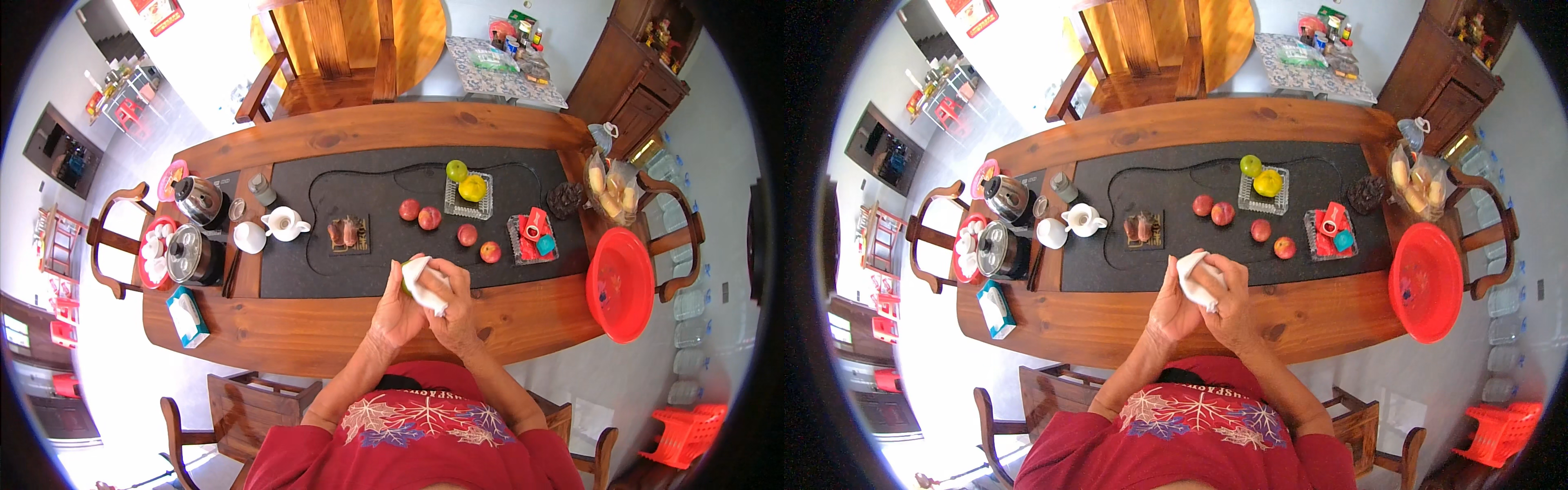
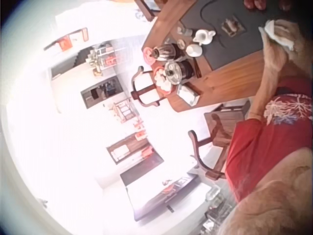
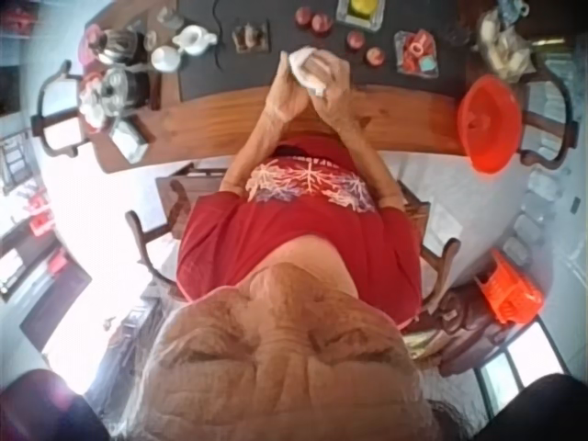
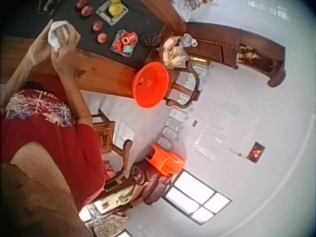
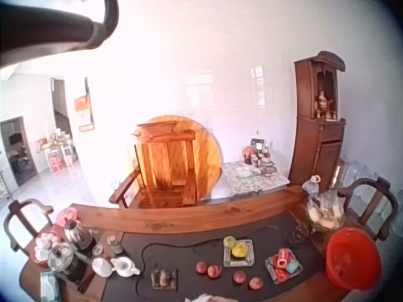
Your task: The person wipes several fruits one by one with a white cloth on a wooden table. They handle green and red fruits, rotating each while wiping, then place them into a small glass dish. The person also wipes a small rectangular object and places it on the table.
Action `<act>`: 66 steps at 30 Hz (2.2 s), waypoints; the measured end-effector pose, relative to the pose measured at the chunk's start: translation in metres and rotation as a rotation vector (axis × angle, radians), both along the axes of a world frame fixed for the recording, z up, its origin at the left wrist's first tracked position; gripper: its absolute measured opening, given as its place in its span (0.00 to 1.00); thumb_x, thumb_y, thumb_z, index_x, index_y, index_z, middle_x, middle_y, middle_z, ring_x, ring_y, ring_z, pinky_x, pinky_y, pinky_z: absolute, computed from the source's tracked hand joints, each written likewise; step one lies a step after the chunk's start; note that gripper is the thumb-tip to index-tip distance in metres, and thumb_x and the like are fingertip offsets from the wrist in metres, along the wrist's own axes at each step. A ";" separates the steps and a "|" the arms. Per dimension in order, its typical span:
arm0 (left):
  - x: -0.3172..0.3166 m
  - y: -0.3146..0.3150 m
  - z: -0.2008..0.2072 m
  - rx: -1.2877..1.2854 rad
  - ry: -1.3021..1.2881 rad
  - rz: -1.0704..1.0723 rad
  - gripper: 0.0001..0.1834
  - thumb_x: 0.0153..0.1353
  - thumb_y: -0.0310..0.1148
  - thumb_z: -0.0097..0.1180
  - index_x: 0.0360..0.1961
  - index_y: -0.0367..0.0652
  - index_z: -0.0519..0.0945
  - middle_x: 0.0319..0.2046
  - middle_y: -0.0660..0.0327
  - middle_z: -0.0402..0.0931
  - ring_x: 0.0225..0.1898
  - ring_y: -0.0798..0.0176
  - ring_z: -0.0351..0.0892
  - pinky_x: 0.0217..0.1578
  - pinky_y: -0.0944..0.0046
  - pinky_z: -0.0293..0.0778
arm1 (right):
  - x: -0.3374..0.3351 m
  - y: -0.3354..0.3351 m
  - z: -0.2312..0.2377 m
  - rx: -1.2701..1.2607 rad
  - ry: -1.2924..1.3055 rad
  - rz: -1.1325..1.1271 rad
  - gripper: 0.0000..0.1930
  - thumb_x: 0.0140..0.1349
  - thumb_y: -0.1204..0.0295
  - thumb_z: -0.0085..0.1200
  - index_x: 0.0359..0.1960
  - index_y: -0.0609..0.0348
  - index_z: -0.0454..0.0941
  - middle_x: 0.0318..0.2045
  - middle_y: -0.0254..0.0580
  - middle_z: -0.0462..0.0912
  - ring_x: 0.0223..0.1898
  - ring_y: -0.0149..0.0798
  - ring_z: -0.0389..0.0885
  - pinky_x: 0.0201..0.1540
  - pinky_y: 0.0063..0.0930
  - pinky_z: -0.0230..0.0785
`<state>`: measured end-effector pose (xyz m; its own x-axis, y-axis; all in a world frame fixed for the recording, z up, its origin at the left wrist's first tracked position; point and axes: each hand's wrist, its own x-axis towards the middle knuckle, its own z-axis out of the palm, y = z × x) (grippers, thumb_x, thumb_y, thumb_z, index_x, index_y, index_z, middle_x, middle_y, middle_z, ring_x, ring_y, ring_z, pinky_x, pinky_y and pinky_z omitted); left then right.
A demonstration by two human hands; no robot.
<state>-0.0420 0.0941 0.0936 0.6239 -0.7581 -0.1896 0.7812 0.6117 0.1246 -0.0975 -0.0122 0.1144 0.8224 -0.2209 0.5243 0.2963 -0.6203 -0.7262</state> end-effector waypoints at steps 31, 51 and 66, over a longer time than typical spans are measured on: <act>0.003 0.006 -0.024 0.176 0.209 -0.018 0.30 0.64 0.62 0.33 0.47 0.49 0.71 0.42 0.57 0.74 0.44 0.57 0.72 0.52 0.54 0.69 | -0.026 -0.002 -0.021 -0.084 0.034 0.043 0.19 0.42 0.81 0.60 0.39 0.56 0.75 0.40 0.43 0.74 0.40 0.49 0.73 0.43 0.37 0.67; 0.000 0.007 -0.010 0.148 0.063 -0.021 0.21 0.68 0.48 0.40 0.55 0.49 0.69 0.50 0.56 0.72 0.53 0.54 0.71 0.56 0.52 0.68 | -0.014 -0.003 -0.006 -0.363 -0.086 0.059 0.20 0.38 0.76 0.62 0.38 0.48 0.80 0.45 0.41 0.70 0.44 0.47 0.70 0.45 0.39 0.67; -0.004 -0.006 -0.014 0.266 0.015 -0.005 0.26 0.67 0.54 0.39 0.54 0.44 0.69 0.50 0.59 0.72 0.53 0.59 0.71 0.58 0.57 0.66 | -0.024 -0.022 0.010 0.139 0.123 -0.058 0.20 0.45 0.85 0.58 0.42 0.53 0.79 0.38 0.41 0.71 0.39 0.42 0.74 0.41 0.29 0.68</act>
